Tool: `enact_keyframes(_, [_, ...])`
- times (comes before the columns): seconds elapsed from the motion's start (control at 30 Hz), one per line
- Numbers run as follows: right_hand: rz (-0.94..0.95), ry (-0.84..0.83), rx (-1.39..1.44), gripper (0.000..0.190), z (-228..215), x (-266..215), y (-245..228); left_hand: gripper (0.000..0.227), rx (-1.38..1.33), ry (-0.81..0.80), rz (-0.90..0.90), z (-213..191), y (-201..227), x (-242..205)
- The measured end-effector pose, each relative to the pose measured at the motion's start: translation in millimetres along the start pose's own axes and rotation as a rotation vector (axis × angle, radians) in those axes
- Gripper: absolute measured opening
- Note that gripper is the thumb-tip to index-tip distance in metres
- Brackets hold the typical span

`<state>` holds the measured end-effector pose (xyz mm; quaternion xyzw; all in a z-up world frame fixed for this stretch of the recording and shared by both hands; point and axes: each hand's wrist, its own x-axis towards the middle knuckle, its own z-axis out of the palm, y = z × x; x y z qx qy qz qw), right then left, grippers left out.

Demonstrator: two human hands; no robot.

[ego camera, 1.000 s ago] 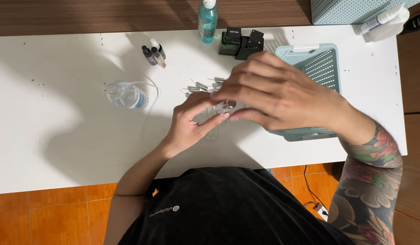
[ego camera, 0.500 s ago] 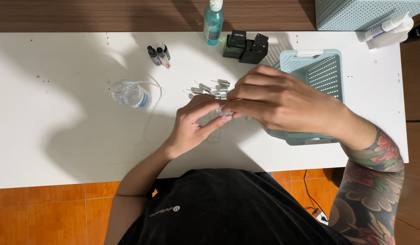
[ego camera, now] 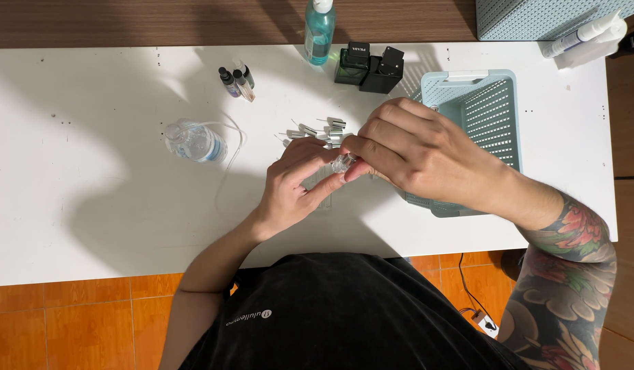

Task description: The person uses a syringe to draw liquid from a bottle and dispenses it into small glass vials. After filling each vial, they place a metal cap on it and set the vial into a light blue basket. The person repeats this process for several vials.

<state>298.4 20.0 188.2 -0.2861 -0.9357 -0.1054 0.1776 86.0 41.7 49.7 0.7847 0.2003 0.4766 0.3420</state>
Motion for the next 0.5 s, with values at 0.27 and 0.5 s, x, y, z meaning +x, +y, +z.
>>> enact_keyframes(0.27, [0.022,0.013,0.216,0.030,8.2,-17.0,6.5,0.017,-0.008,0.001,0.057,-7.4,12.4,13.6])
enact_keyframes(0.5, [0.064,0.000,0.156,0.020,10.8,-24.8,-1.1,0.017,0.001,-0.017,0.079,-3.3,10.5,12.5])
